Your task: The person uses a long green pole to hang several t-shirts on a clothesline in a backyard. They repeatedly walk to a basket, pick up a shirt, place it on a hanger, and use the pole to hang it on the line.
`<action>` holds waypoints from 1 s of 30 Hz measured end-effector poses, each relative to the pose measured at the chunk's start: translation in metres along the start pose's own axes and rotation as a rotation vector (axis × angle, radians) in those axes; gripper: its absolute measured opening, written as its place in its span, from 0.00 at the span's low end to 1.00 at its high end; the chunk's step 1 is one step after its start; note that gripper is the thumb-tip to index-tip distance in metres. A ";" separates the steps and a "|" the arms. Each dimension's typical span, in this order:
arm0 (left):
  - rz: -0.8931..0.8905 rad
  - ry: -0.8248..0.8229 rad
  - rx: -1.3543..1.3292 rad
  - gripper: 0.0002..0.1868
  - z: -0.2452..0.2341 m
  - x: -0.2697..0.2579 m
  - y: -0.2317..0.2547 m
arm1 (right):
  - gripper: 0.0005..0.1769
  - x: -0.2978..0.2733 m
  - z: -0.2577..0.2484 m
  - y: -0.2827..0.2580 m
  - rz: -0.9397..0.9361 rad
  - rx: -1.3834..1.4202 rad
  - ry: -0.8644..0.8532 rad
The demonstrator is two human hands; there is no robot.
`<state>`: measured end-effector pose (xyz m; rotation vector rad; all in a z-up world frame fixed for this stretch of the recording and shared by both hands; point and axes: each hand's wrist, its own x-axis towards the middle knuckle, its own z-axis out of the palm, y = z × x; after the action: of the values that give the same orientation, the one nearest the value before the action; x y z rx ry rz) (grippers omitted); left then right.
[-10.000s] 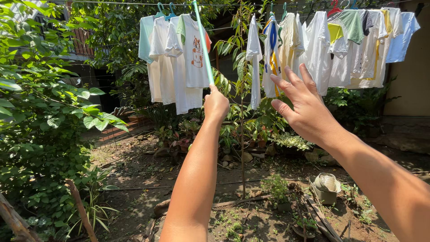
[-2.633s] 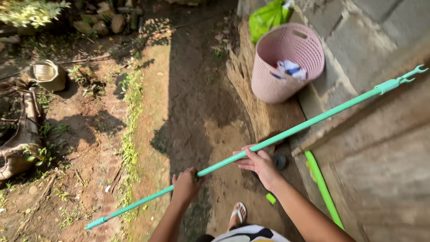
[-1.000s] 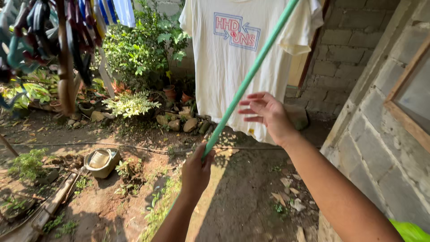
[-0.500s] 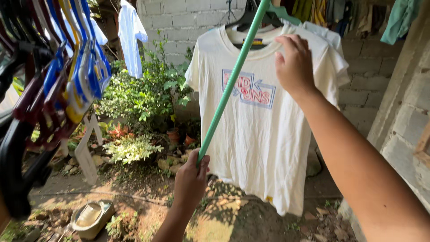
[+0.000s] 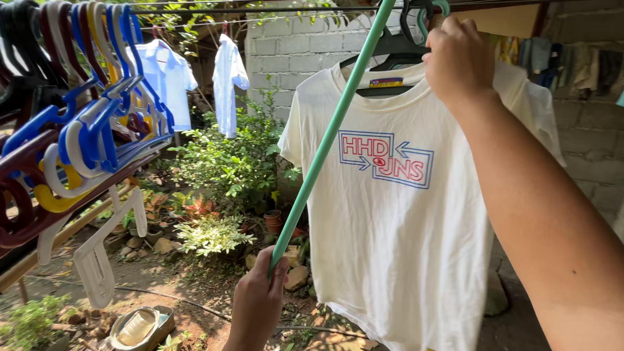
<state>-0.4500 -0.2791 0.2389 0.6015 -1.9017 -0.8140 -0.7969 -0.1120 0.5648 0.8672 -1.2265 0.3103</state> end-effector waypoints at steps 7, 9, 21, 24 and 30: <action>-0.039 0.070 -0.065 0.17 -0.002 -0.001 -0.038 | 0.03 0.034 0.023 -0.008 -0.030 0.067 0.069; 0.000 0.059 -0.072 0.16 -0.004 -0.003 -0.056 | 0.04 0.033 0.022 -0.020 -0.002 0.072 0.045; -0.187 -0.065 -0.061 0.22 -0.039 -0.054 -0.105 | 0.07 -0.021 -0.011 -0.089 0.103 0.203 -0.145; -0.190 -0.028 -0.077 0.21 -0.044 -0.060 -0.082 | 0.09 -0.026 -0.016 -0.099 0.099 0.191 -0.156; -0.025 -0.038 -0.143 0.17 -0.049 -0.043 -0.063 | 0.08 -0.007 -0.027 -0.096 0.120 0.158 -0.128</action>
<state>-0.3832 -0.3043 0.1834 0.5256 -1.8547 -0.9748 -0.7199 -0.1536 0.5175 0.9623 -1.3902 0.4592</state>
